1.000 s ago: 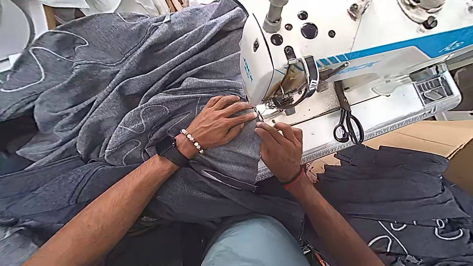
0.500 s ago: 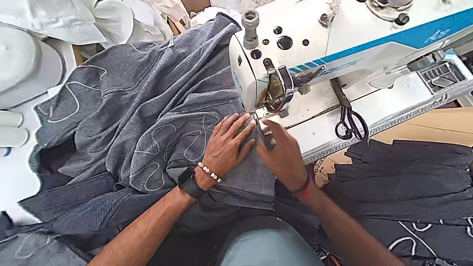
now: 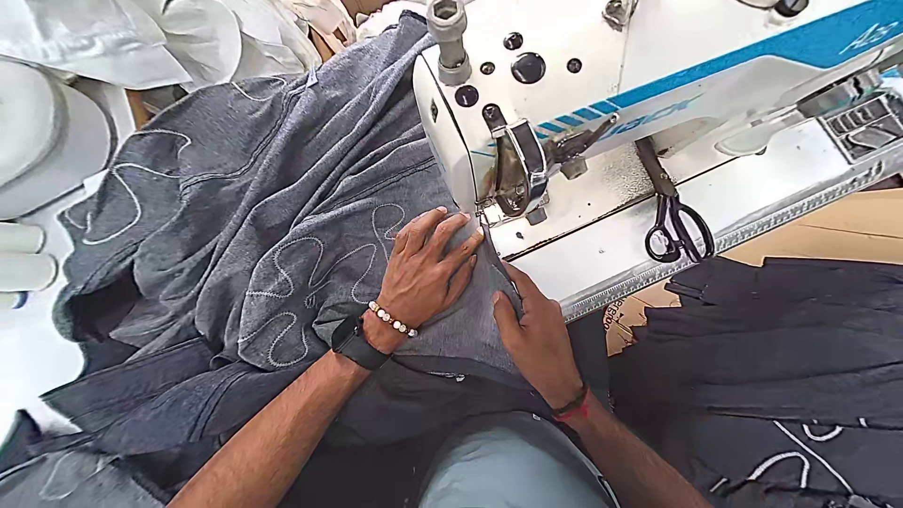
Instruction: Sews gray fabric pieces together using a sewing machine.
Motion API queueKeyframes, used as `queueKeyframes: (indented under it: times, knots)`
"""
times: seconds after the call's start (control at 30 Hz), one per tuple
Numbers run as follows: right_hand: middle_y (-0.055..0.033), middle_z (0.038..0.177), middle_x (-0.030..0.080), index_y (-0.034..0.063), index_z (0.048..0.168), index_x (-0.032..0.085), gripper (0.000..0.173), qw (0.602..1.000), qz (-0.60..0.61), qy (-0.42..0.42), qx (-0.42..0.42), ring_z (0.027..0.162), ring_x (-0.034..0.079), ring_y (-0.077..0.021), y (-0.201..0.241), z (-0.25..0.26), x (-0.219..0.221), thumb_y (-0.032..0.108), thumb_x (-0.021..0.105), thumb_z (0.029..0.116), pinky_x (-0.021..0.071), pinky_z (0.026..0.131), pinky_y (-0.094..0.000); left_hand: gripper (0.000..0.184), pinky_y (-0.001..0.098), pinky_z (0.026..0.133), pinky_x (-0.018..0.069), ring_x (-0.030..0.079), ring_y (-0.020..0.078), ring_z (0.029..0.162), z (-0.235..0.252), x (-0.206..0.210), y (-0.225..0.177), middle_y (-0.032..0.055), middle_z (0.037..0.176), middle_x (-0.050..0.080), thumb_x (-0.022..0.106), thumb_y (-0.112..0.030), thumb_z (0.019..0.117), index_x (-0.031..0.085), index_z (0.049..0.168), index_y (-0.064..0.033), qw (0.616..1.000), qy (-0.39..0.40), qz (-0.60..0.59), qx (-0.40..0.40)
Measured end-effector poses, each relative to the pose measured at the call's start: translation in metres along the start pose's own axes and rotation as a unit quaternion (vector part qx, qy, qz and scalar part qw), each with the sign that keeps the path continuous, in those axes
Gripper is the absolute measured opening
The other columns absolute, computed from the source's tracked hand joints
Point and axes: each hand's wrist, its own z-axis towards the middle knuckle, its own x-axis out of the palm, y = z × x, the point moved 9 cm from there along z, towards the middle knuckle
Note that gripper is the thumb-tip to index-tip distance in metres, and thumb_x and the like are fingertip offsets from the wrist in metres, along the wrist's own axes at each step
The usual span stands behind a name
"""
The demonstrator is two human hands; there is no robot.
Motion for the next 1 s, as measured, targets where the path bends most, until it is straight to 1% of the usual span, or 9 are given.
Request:
queueKeyframes:
  times: [0.07,0.1,0.17,0.2,0.3,0.37,0.5,0.8,1.0]
  knots:
    - [0.0014,0.065,0.062,0.0075,0.141,0.06,0.045,0.999,-0.048,0.006,0.004,0.051,0.056,-0.0111,0.001,0.002,0.006,0.024,0.054,0.1002,0.0482,0.049,-0.0323,0.04,0.0472,0.119,0.0318,0.042,0.0297,0.144,0.002,-0.002,-0.002,0.0055,0.149,0.056,0.047,-0.031,0.1034,0.066,0.138,-0.0246,1.0,0.009,0.001,0.026]
    - [0.0003,0.066,0.065,0.008,0.143,0.058,0.048,0.998,-0.068,0.016,0.007,0.053,0.06,-0.0137,0.002,0.002,0.007,0.026,0.054,0.0992,0.0511,0.051,-0.0352,0.042,0.0466,0.119,0.033,0.042,0.0299,0.145,0.003,-0.002,-0.006,0.0067,0.149,0.056,0.045,-0.026,0.1025,0.065,0.138,-0.0198,0.999,0.019,-0.006,0.027]
    - [-0.0013,0.073,0.07,0.0077,0.147,0.054,0.053,0.995,-0.08,0.05,0.024,0.061,0.067,-0.0159,0.003,-0.005,0.008,0.028,0.056,0.0971,0.0561,0.057,-0.0381,0.044,0.0443,0.121,0.0346,0.041,0.0283,0.147,0.002,0.0,-0.013,0.0083,0.151,0.054,0.044,-0.02,0.1008,0.063,0.139,-0.0107,0.998,0.035,-0.054,-0.01]
    - [-0.001,0.074,0.07,0.007,0.146,0.054,0.054,0.994,-0.075,0.067,0.032,0.062,0.067,-0.015,0.004,-0.01,0.007,0.028,0.056,0.0969,0.0565,0.058,-0.0375,0.046,0.0434,0.124,0.0325,0.038,0.0265,0.15,-0.001,0.004,-0.014,0.0069,0.154,0.052,0.042,-0.021,0.1013,0.061,0.142,-0.0101,0.995,0.036,-0.08,-0.041]
    - [0.001,0.069,0.066,0.0032,0.141,0.059,0.048,0.997,-0.045,0.06,0.01,0.055,0.06,-0.0097,0.015,-0.024,-0.004,0.025,0.053,0.0988,0.0522,0.051,-0.0312,0.051,0.0479,0.128,0.0224,0.031,0.0226,0.155,-0.01,0.01,-0.012,0.0005,0.163,0.042,0.039,-0.036,0.1065,0.051,0.153,-0.0168,0.995,0.052,-0.068,-0.058]
    - [0.0021,0.066,0.065,0.004,0.139,0.063,0.046,0.998,-0.042,0.046,0.0,0.052,0.057,-0.0081,0.019,-0.026,-0.007,0.023,0.053,0.0978,0.0497,0.049,-0.0294,0.053,0.0513,0.128,0.0188,0.029,0.0221,0.155,-0.012,0.011,-0.011,-0.0024,0.164,0.04,0.037,-0.04,0.1068,0.05,0.154,-0.0211,0.995,0.064,-0.052,-0.053]
    - [0.003,0.064,0.064,0.0042,0.138,0.064,0.046,0.999,-0.048,0.022,-0.011,0.049,0.054,-0.0069,0.016,-0.015,-0.005,0.021,0.054,0.0968,0.0473,0.047,-0.028,0.049,0.05,0.126,0.0226,0.032,0.0237,0.153,-0.01,0.011,-0.008,-0.0003,0.163,0.042,0.039,-0.04,0.1066,0.055,0.15,-0.023,0.996,0.058,-0.039,-0.057]
    - [0.0024,0.061,0.06,0.0093,0.142,0.063,0.052,0.993,-0.114,0.006,-0.014,0.049,0.052,-0.0113,0.011,0.003,0.001,0.021,0.055,0.0913,0.044,0.048,-0.0327,0.041,0.0494,0.121,0.0278,0.039,0.0288,0.147,-0.006,0.007,-0.005,0.0022,0.155,0.051,0.046,-0.039,0.1045,0.068,0.135,-0.024,0.998,0.035,-0.019,-0.047]
    - [0.0024,0.061,0.061,0.0109,0.14,0.065,0.051,0.993,-0.119,-0.002,-0.003,0.05,0.053,-0.0111,0.01,0.011,0.0,0.021,0.055,0.0909,0.0442,0.047,-0.033,0.042,0.0494,0.121,0.0273,0.039,0.0284,0.147,-0.006,0.007,-0.005,0.0016,0.154,0.052,0.046,-0.04,0.1045,0.066,0.138,-0.0268,0.998,0.034,-0.013,-0.042]
